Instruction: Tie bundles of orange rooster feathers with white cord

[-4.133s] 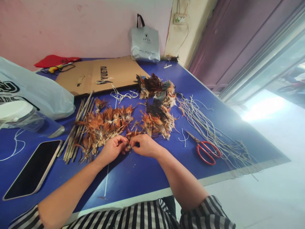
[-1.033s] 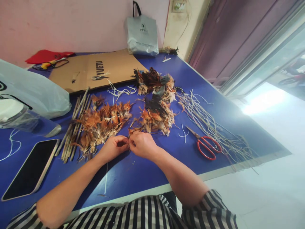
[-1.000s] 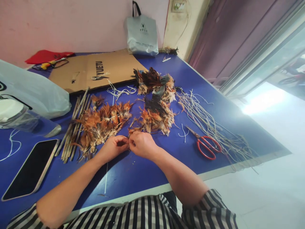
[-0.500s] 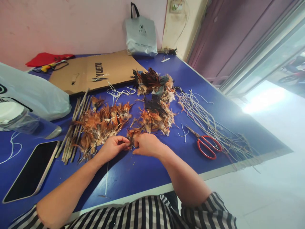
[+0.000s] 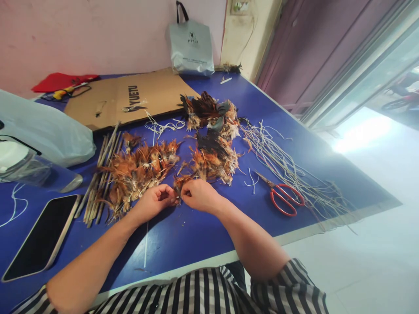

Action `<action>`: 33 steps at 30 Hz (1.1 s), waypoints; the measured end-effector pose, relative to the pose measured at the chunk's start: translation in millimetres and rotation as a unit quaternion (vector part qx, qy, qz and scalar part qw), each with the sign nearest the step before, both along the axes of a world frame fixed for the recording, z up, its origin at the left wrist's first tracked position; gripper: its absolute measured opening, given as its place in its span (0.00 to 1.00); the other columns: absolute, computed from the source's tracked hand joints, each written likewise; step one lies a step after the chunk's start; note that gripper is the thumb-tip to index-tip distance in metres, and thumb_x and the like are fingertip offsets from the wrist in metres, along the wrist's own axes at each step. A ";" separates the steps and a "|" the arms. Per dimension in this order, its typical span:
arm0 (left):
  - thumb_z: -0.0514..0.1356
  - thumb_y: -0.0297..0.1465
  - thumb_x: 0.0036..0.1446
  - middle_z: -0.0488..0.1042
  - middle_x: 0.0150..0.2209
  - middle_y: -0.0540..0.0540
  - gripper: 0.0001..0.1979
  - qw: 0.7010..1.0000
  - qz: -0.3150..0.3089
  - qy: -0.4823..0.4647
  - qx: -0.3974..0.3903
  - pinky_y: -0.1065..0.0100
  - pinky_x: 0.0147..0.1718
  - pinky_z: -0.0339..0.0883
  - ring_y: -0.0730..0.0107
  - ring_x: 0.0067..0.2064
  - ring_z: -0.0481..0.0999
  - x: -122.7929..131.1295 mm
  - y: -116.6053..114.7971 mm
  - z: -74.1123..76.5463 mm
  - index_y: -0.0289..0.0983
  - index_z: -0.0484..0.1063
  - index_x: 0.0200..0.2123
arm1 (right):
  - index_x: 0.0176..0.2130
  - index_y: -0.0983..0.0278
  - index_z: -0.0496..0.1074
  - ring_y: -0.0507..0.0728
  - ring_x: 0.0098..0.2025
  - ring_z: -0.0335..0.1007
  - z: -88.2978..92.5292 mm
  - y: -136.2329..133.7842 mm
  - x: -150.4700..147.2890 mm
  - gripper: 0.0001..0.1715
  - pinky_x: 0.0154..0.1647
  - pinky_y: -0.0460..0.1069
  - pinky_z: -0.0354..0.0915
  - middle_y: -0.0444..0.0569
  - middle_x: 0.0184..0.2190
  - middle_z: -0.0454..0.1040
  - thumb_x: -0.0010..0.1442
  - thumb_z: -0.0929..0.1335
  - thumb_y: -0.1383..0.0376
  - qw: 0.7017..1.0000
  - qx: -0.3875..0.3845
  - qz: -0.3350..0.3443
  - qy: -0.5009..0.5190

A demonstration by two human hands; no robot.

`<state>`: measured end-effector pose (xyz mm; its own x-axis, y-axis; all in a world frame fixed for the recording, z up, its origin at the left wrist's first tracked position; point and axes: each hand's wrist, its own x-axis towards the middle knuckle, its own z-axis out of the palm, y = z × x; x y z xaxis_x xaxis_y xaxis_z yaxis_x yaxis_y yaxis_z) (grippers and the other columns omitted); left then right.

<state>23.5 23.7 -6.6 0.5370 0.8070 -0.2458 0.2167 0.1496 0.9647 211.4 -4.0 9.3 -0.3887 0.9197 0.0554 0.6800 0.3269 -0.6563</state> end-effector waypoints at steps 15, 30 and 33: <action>0.65 0.37 0.44 0.74 0.23 0.50 0.12 0.998 0.050 0.018 0.045 0.71 0.28 0.67 0.73 0.25 0.72 4.3 -3.1 1.2 0.33 0.74 0.27 | 0.28 0.66 0.71 0.50 0.32 0.63 4.0 -0.4 -4.3 0.07 0.34 0.43 0.57 0.46 0.27 0.69 0.53 0.64 0.72 0.995 0.088 0.047 0.016; 0.65 0.36 0.44 0.78 0.27 0.46 0.12 0.992 0.032 0.072 0.100 0.70 0.29 0.67 0.68 0.27 0.74 1.5 -4.7 0.9 0.33 0.76 0.29 | 0.25 0.68 0.74 0.47 0.24 0.64 -4.4 -2.1 -13.9 0.09 0.27 0.42 0.56 0.44 0.22 0.73 0.51 0.65 0.70 0.993 -0.019 -0.075 0.092; 0.64 0.36 0.45 0.77 0.26 0.46 0.11 0.988 0.039 0.078 0.124 0.71 0.30 0.67 0.69 0.28 0.74 2.7 -6.5 3.0 0.34 0.76 0.27 | 0.24 0.68 0.74 0.48 0.24 0.64 -2.5 -0.8 -10.8 0.11 0.26 0.42 0.57 0.44 0.21 0.73 0.52 0.64 0.69 0.992 -0.043 -0.067 0.099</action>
